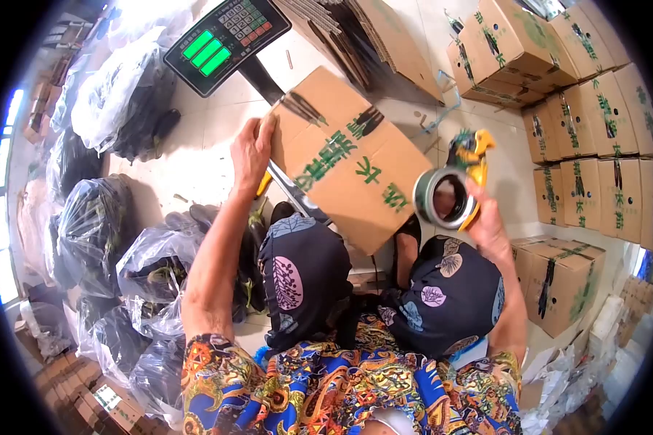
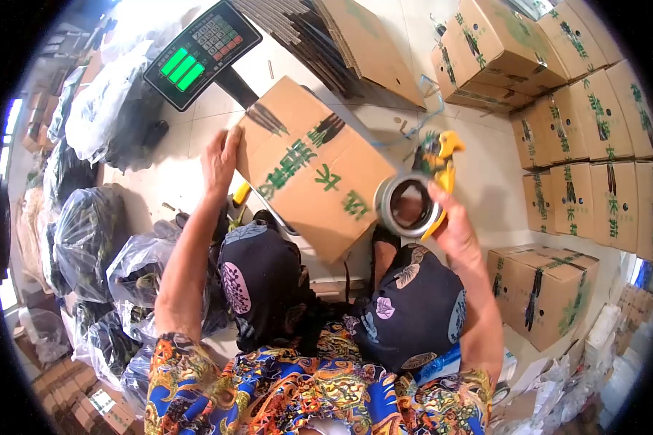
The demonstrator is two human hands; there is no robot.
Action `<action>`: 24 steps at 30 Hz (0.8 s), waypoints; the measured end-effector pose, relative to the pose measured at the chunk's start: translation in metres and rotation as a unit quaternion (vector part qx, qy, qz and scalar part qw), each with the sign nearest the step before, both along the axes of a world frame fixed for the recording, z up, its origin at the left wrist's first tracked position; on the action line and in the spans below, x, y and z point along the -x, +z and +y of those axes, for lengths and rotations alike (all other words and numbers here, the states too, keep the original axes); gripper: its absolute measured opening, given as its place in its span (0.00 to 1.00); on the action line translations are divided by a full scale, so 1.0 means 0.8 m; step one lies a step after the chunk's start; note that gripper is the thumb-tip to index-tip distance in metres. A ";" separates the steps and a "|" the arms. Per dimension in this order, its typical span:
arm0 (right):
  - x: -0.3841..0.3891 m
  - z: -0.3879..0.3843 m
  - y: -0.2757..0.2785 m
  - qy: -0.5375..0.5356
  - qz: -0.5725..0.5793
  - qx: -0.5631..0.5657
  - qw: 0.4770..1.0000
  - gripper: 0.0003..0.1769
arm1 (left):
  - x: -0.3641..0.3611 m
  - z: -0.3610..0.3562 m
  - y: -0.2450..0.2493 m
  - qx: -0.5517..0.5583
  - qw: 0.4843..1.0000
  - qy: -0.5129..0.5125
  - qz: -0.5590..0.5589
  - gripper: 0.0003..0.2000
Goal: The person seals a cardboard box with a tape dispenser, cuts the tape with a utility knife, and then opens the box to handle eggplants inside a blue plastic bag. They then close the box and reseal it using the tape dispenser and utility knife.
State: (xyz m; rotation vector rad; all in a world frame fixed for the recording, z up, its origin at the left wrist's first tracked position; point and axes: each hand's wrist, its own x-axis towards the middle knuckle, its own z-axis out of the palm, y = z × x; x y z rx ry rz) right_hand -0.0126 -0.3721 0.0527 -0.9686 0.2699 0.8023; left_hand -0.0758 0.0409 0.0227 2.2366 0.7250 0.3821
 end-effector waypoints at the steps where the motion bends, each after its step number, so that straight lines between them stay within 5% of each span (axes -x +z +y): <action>1: -0.030 -0.020 -0.026 0.016 -0.022 0.010 1.000 0.24 | 0.018 -0.009 0.001 0.002 1.000 0.020 0.016 0.20; 3: -0.076 0.008 0.009 0.038 -0.035 -0.037 0.998 0.24 | 0.056 -0.036 0.016 0.033 0.999 0.004 0.037 0.20; 6: -0.129 0.030 0.029 0.023 -0.135 0.039 0.990 0.24 | 0.094 -0.051 0.013 0.021 0.995 -0.063 0.070 0.18; 10: -0.086 0.078 0.101 0.095 -0.408 0.229 0.879 0.28 | 0.086 -0.039 0.051 0.067 0.993 -0.073 -0.058 0.15; 16: -0.047 0.147 0.126 0.251 -0.495 0.287 0.781 0.38 | 0.014 -0.054 0.140 0.411 0.890 -0.185 -0.067 0.28; 17: -0.046 0.153 0.124 0.271 -0.541 0.329 0.725 0.39 | 0.006 -0.057 0.147 0.487 0.852 -0.190 -0.039 0.30; 18: -0.045 0.159 0.123 0.286 -0.538 0.334 0.719 0.38 | -0.001 -0.062 0.146 0.469 0.862 -0.192 -0.032 0.32; 21: -0.043 0.168 0.126 0.311 -0.559 0.338 0.690 0.37 | -0.009 -0.067 0.125 0.439 0.872 -0.200 -0.085 0.18; 24: -0.040 0.178 0.133 0.311 -0.580 0.349 0.667 0.35 | -0.001 -0.064 0.109 0.543 0.822 -0.152 -0.082 0.11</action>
